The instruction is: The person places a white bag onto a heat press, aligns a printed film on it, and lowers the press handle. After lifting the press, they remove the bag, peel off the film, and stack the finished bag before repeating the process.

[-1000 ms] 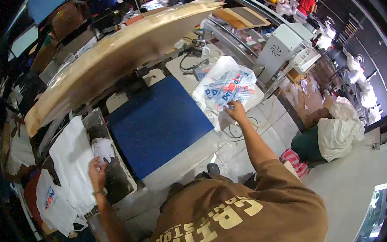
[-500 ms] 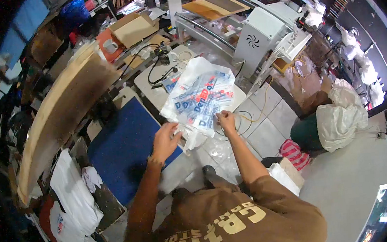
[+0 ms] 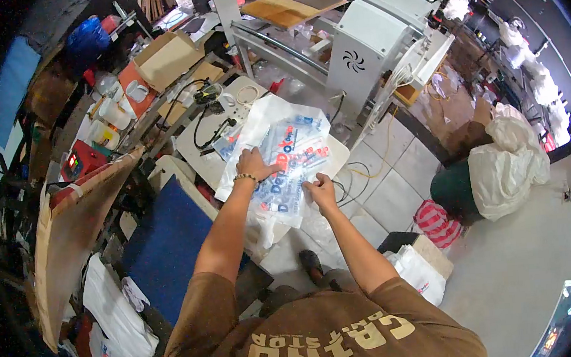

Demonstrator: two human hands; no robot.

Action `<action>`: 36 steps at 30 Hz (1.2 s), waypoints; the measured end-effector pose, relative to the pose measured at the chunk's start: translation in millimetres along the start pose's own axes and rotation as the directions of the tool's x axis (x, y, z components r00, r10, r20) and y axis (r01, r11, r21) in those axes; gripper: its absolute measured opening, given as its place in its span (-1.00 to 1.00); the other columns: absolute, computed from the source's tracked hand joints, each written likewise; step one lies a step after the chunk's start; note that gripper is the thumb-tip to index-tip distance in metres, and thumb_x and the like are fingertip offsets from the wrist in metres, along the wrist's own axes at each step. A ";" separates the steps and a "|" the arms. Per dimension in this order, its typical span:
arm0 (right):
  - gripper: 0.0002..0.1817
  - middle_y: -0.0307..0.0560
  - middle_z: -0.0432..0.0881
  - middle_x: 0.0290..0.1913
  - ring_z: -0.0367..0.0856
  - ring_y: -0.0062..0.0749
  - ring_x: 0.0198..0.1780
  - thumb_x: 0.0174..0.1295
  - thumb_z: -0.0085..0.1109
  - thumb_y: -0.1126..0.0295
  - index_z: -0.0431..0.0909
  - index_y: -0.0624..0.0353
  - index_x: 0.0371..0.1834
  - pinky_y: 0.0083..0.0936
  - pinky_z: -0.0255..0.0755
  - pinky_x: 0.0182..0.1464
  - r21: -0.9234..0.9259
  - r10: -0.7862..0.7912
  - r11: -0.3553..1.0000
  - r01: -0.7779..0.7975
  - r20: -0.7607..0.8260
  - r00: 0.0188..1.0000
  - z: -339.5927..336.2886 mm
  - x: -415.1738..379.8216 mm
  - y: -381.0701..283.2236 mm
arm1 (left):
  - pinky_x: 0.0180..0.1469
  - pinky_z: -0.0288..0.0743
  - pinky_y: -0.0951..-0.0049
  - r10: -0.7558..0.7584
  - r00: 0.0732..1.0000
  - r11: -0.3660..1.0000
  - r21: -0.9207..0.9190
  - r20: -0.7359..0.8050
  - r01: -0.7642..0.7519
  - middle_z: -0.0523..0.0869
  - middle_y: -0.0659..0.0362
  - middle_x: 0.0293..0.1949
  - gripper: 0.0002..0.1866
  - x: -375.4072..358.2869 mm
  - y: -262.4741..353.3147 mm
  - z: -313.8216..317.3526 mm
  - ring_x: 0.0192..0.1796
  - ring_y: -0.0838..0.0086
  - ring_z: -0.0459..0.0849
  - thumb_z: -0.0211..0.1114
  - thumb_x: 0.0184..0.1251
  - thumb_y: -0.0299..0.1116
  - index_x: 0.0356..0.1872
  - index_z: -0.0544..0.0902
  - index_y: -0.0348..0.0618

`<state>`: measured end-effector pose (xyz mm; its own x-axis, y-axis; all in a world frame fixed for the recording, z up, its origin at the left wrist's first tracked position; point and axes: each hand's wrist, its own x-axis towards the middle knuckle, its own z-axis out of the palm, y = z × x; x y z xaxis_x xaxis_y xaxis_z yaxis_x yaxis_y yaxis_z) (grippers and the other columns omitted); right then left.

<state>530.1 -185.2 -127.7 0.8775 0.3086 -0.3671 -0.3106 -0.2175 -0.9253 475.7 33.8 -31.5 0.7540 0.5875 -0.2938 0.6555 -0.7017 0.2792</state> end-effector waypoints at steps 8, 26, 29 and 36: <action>-0.21 0.04 0.67 -0.27 0.66 -0.29 -0.26 -0.17 0.61 0.30 0.49 0.45 0.16 -0.40 0.56 -0.14 -0.266 -0.127 0.956 0.124 0.009 0.992 -3.8 2.3 -3.2 | 0.32 0.46 0.15 -0.098 0.994 0.983 -0.154 0.043 0.104 0.54 -0.28 0.27 0.13 24.1 -8.0 13.8 0.32 -0.03 0.55 0.68 -0.35 0.20 0.31 0.48 -0.30; -0.39 -0.15 0.50 -0.29 0.49 -0.45 -0.29 0.08 0.50 0.29 0.42 0.33 0.12 -0.47 0.45 -0.24 -0.245 -0.146 0.960 0.137 -0.020 0.989 -11.5 9.2 6.7 | 0.07 0.58 -0.01 0.117 0.984 0.979 -0.153 -0.137 -0.138 0.59 -0.25 -0.02 -0.33 -22.8 52.4 23.3 0.03 -0.16 0.66 0.50 -0.05 -0.30 0.19 0.53 -0.19; -0.41 -0.15 0.48 -0.27 0.46 -0.46 -0.27 0.13 0.47 0.30 0.39 0.32 0.13 -0.47 0.43 -0.24 -0.214 -0.116 0.970 0.116 0.011 0.993 -12.9 16.9 14.5 | 0.04 0.61 -0.02 0.107 0.956 0.994 -0.001 -0.273 -0.111 0.60 -0.26 -0.02 -0.48 -50.9 81.9 20.8 0.05 -0.12 0.68 0.49 -0.01 -0.35 0.04 0.57 -0.17; -0.35 -0.12 0.45 -0.24 0.44 -0.46 -0.29 0.15 0.47 0.32 0.32 0.31 0.22 -0.47 0.42 -0.27 -0.186 -0.133 0.973 0.135 0.023 0.991 -11.9 15.9 15.4 | -0.03 0.64 0.08 0.028 0.968 0.999 -0.016 -0.251 -0.033 0.63 -0.16 0.00 -0.32 -45.6 78.9 41.6 0.06 -0.01 0.68 0.50 0.03 -0.30 0.20 0.41 -0.23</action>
<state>543.6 -194.6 -146.6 0.9025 0.3559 -0.2426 -0.1157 -0.3420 -0.9325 491.3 -65.2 -34.0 0.7584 0.6501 -0.0473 0.6310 -0.7140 0.3033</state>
